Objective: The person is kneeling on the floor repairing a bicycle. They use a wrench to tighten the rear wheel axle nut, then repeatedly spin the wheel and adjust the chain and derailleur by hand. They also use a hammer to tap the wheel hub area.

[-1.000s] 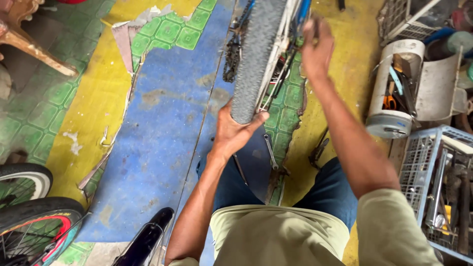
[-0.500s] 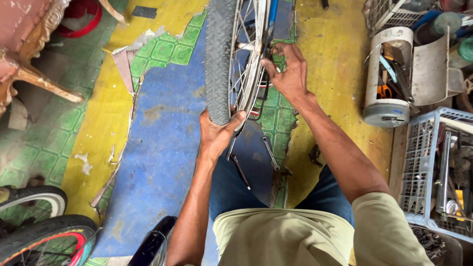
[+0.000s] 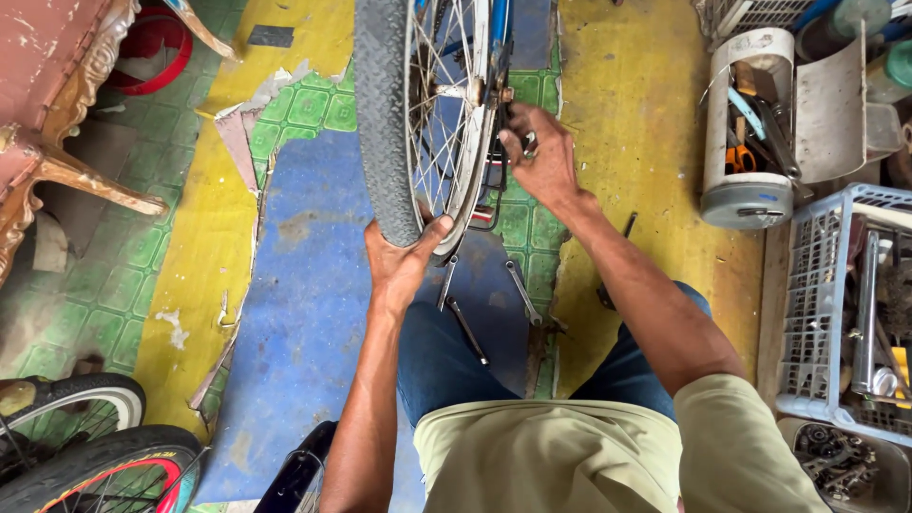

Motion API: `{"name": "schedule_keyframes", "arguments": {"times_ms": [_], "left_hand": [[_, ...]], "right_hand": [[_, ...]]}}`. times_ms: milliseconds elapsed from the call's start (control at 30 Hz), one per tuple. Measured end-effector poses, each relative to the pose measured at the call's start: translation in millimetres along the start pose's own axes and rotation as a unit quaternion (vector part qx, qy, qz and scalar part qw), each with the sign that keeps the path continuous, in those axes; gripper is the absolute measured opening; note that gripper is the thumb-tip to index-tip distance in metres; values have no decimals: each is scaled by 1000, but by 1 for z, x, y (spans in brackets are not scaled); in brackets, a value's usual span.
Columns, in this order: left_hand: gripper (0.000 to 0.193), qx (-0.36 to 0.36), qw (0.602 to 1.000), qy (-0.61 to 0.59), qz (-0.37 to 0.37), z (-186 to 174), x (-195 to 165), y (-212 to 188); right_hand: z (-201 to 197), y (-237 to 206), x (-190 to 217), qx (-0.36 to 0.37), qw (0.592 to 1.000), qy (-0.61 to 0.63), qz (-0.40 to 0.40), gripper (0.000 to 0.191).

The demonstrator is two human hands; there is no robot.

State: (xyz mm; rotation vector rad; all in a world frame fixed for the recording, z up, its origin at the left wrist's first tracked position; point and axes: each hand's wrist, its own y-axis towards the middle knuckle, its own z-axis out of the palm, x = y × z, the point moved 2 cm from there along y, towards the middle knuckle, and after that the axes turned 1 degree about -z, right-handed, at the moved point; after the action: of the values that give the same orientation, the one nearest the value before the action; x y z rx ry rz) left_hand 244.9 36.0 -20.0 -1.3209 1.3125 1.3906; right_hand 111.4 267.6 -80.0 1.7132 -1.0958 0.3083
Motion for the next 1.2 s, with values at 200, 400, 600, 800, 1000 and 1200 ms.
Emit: {"name": "schedule_keyframes", "arguments": {"times_ms": [200, 400, 600, 800, 1000, 1200], "left_hand": [[21, -13, 1000, -3, 0, 1, 0, -1], [20, -13, 1000, 12, -5, 1, -1, -1], [20, -15, 1000, 8, -3, 2, -3, -2], [21, -22, 999, 24, -5, 2, -4, -3], [21, -19, 1000, 20, -6, 2, -4, -3], [19, -7, 1000, 17, 2, 1, -4, -2]], "right_hand": [[16, -34, -18, 76, 990, -7, 121, 29], [26, -42, -18, 57, 994, 23, 87, 30], [28, -26, -22, 52, 977, 68, 198, 28], [35, -18, -20, 31, 960, 123, 249, 27], [51, -13, -24, -1, 963, 140, 229, 19], [60, -16, -23, -21, 980, 65, 188, 6]]}}
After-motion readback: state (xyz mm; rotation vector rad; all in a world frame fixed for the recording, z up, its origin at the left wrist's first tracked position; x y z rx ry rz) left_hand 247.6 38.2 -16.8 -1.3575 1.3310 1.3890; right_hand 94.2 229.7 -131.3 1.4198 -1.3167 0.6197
